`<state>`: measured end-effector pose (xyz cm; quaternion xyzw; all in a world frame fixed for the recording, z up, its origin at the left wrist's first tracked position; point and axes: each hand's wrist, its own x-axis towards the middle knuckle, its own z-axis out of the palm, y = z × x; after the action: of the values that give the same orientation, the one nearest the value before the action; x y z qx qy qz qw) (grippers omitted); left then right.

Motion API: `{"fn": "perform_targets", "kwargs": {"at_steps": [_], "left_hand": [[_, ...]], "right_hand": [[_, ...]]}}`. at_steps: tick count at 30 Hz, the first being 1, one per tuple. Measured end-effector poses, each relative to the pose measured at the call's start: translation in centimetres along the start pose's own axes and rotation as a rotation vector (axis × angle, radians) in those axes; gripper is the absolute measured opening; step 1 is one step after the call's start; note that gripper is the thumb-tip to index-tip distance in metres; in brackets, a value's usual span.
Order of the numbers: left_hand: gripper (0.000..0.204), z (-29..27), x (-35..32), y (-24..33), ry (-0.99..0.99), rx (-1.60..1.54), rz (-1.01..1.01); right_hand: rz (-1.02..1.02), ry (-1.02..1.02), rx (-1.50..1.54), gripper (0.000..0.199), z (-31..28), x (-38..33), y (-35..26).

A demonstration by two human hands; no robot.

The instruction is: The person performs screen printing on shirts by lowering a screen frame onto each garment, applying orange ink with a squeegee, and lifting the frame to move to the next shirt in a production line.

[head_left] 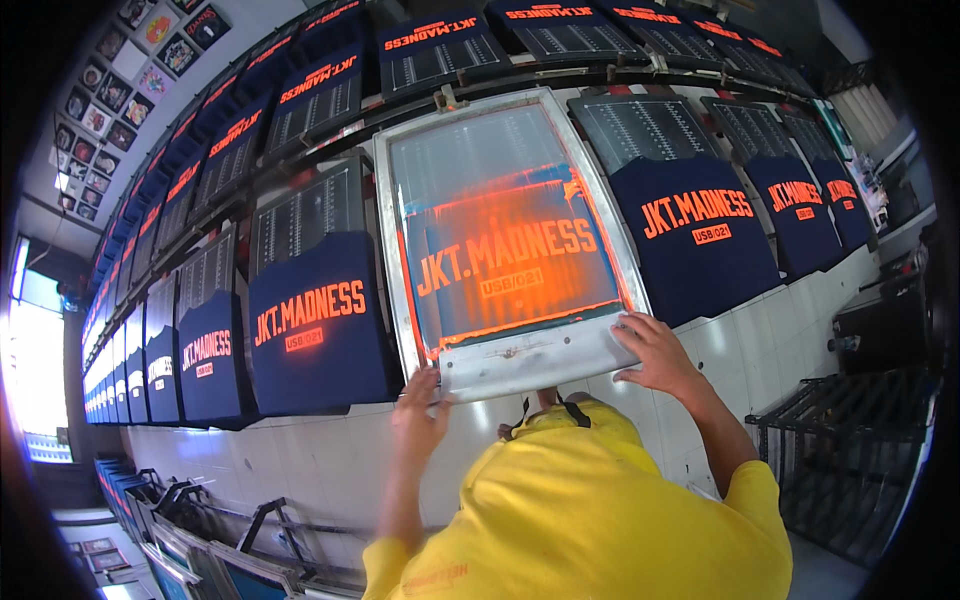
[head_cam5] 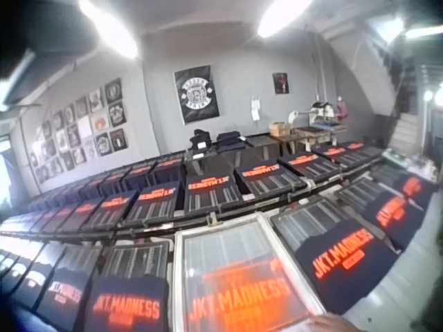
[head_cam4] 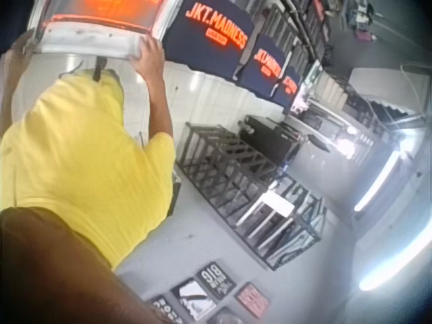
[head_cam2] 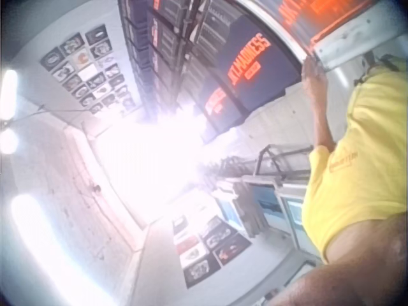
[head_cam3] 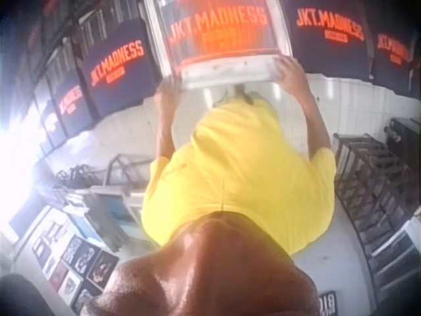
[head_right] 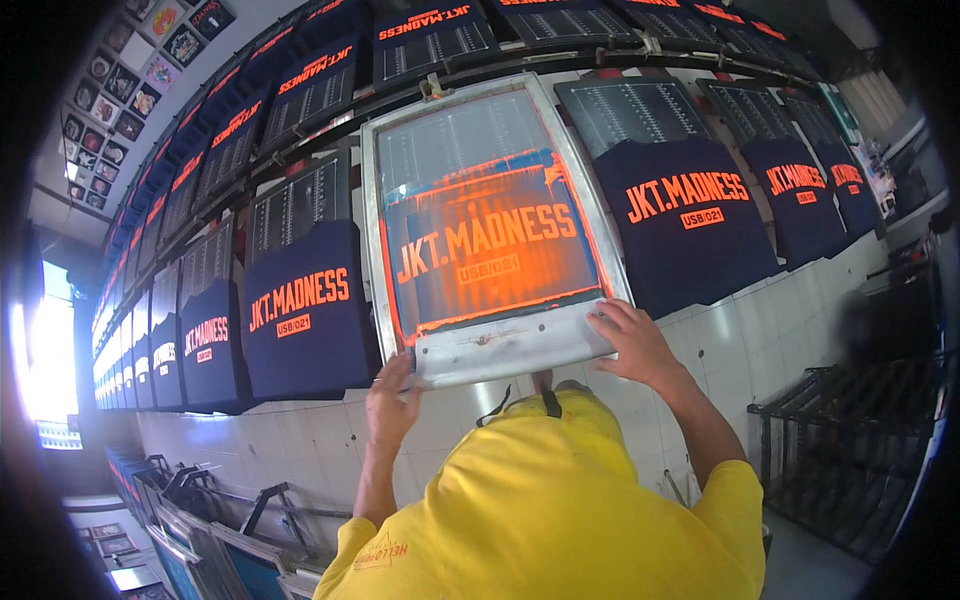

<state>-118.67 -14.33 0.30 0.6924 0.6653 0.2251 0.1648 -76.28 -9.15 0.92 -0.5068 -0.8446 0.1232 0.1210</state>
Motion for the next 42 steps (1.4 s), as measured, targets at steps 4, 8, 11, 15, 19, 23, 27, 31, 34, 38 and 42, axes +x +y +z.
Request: {"fn": "perform_targets", "kwargs": {"at_steps": [4, 8, 11, 15, 19, 23, 27, 31, 34, 38, 42], "left_hand": [[0.042, 0.1, 0.8, 1.7, -0.151, 0.226, 0.381], [0.037, 0.2, 4.6, 2.1, -0.317, 0.267, 0.258], [0.033, 0.6, 8.5, 2.0, -0.338, 0.32, 0.233], [0.02, -0.4, 10.9, 2.9, -0.327, 0.262, 0.133], [0.02, 0.5, 9.5, 1.7, -0.135, 0.2, 0.207], [0.03, 1.7, 6.2, 1.8, -0.158, 0.215, 0.22], [0.026, 2.9, 6.2, 1.4, -0.091, 0.231, 0.24], [0.029, 2.4, 7.3, 1.5, -0.09, 0.224, 0.199], [0.033, 1.5, 6.4, 2.2, -0.132, 0.258, 0.188], [0.034, 2.3, 5.0, 2.2, -0.092, 0.24, 0.264], [0.037, 3.6, 5.0, 0.9, -0.045, 0.273, 0.326]], "right_hand": [[-0.161, -0.17, -0.168, 0.075, 0.2, 0.3, 0.4], [-0.172, -0.149, -0.138, 0.057, -1.2, 3.1, 0.8], [-0.049, -0.174, -0.236, 0.034, 0.2, 5.9, 2.5], [0.068, -0.188, -0.18, 0.02, -2.2, 8.7, 1.8], [-0.008, -0.059, -0.168, 0.02, -1.6, 6.7, 1.6], [-0.032, 0.053, -0.197, 0.027, 1.1, 2.8, 0.8], [-0.029, 0.128, -0.228, 0.023, 2.4, 3.4, 1.7], [-0.067, 0.146, -0.165, 0.023, 1.3, 5.2, 1.8], [-0.084, 0.155, -0.125, 0.026, 0.9, 4.1, 1.4], [-0.077, 0.144, -0.146, 0.026, 1.1, 2.5, 1.0], [-0.123, 0.238, -0.19, 0.019, 2.6, 2.9, 1.9]]}}
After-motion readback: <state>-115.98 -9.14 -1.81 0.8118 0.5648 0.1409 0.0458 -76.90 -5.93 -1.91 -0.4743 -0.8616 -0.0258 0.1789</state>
